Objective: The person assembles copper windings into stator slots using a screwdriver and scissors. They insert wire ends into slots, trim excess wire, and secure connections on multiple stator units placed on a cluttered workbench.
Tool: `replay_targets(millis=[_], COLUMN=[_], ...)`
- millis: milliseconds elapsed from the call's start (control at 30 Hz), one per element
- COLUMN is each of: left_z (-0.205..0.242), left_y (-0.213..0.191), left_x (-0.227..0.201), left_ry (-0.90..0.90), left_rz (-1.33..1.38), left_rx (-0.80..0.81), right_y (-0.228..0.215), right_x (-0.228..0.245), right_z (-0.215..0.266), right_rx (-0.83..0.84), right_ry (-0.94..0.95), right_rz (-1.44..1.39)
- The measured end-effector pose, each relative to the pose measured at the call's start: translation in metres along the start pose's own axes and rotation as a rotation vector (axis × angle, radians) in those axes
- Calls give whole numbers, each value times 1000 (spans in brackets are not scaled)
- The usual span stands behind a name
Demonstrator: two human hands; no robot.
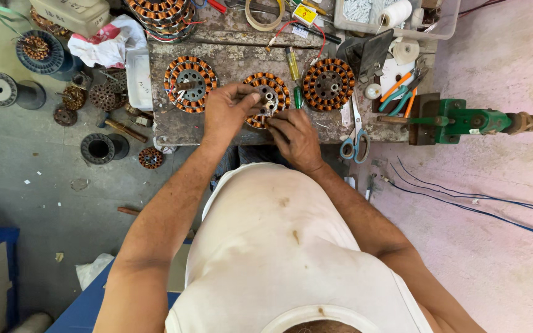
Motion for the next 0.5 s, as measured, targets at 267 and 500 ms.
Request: replay_targets(millis=[267, 500], left_z=[-18, -23], left_y=[-2, -2], left_x=[-1, -10], left_ry=[-83, -126], left_rz=[-40, -189], left_rx=[-3, -12], right_y=[1, 2], right_x=[6, 5], right_z=[-8, -8], right_rx=[63, 87], right_ry=[-5, 30], right_rz=[43, 40])
Point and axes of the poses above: each hand's wrist, its own z-axis away from the middle knuckle, its own y-axis out of the palm, x = y × z, the point moved 6 cm from there along -z, towards the middle knuckle, and after that the axes turned 14 degrees about x, right-handed, at the moved point
